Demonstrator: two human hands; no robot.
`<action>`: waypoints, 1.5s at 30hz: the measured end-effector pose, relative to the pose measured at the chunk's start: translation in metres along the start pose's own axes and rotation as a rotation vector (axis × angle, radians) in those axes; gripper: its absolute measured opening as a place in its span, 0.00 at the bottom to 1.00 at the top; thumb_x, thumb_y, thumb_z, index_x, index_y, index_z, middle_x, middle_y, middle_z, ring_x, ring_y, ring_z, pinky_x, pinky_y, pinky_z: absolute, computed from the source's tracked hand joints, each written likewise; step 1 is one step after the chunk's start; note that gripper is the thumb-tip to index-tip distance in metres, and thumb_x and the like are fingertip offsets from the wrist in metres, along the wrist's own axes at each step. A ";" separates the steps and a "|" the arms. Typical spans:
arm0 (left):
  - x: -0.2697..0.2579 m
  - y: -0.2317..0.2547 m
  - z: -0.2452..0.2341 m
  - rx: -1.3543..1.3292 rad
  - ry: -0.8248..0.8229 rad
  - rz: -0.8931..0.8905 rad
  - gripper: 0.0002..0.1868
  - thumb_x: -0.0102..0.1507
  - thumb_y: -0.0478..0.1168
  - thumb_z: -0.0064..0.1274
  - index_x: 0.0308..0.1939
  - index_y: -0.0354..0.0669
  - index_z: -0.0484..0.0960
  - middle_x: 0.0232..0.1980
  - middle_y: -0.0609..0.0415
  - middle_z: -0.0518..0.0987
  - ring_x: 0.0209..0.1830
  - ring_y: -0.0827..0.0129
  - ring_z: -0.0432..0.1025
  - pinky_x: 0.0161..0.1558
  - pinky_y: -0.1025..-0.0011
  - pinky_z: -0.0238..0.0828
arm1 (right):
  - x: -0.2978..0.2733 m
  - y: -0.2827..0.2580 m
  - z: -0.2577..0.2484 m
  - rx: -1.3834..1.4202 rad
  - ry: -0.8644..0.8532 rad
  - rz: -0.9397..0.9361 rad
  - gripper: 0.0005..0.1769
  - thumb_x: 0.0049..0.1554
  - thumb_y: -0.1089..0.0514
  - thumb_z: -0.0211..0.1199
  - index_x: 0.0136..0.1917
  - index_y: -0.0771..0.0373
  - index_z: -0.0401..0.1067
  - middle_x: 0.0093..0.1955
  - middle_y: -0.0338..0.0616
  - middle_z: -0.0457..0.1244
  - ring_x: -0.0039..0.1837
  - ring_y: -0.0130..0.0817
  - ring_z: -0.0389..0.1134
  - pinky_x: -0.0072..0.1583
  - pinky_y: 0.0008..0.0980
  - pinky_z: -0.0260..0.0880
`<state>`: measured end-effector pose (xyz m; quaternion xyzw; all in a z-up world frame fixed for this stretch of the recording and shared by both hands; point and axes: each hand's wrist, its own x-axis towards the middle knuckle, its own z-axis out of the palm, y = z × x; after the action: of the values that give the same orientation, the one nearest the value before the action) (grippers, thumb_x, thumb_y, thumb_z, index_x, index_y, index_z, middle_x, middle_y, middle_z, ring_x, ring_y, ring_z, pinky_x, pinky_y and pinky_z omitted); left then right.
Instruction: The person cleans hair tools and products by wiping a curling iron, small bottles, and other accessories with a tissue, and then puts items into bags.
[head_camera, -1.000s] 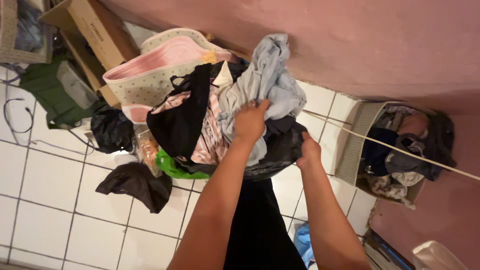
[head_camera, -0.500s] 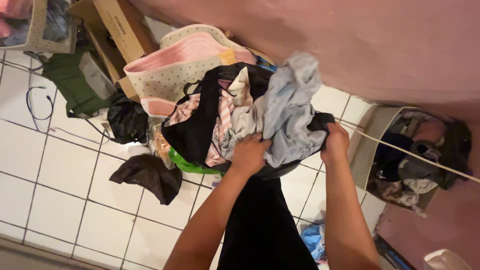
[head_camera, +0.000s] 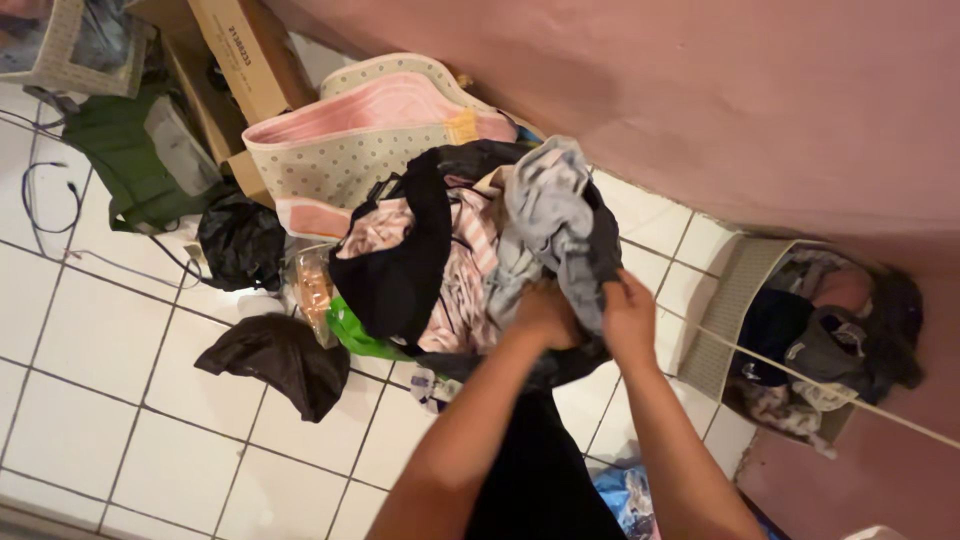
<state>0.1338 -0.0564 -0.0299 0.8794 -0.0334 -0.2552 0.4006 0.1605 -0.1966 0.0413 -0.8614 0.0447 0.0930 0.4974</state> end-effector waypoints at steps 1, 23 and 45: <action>-0.007 -0.004 -0.031 -0.197 -0.085 0.088 0.21 0.54 0.56 0.62 0.44 0.48 0.89 0.48 0.45 0.88 0.49 0.54 0.83 0.55 0.60 0.76 | 0.009 0.002 -0.004 0.223 -0.006 0.245 0.13 0.68 0.59 0.56 0.52 0.70 0.78 0.39 0.40 0.63 0.38 0.26 0.57 0.40 0.29 0.55; -0.001 0.015 -0.066 -0.102 0.309 0.070 0.27 0.49 0.38 0.65 0.53 0.40 0.82 0.58 0.43 0.78 0.59 0.45 0.70 0.60 0.55 0.66 | 0.024 -0.012 0.067 -0.593 -0.195 -0.294 0.23 0.70 0.45 0.56 0.43 0.62 0.78 0.38 0.52 0.67 0.39 0.49 0.69 0.48 0.46 0.65; -0.062 -0.169 -0.094 -0.711 0.783 -0.566 0.34 0.53 0.41 0.66 0.61 0.39 0.71 0.55 0.42 0.81 0.56 0.54 0.76 0.58 0.61 0.71 | 0.049 -0.146 0.066 -0.684 -0.027 -0.438 0.45 0.46 0.43 0.78 0.66 0.72 0.66 0.60 0.61 0.62 0.63 0.61 0.60 0.59 0.57 0.61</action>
<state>0.1000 0.1392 -0.0738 0.6949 0.4397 -0.0044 0.5690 0.2260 -0.0660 0.1229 -0.9650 -0.1799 0.0058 0.1907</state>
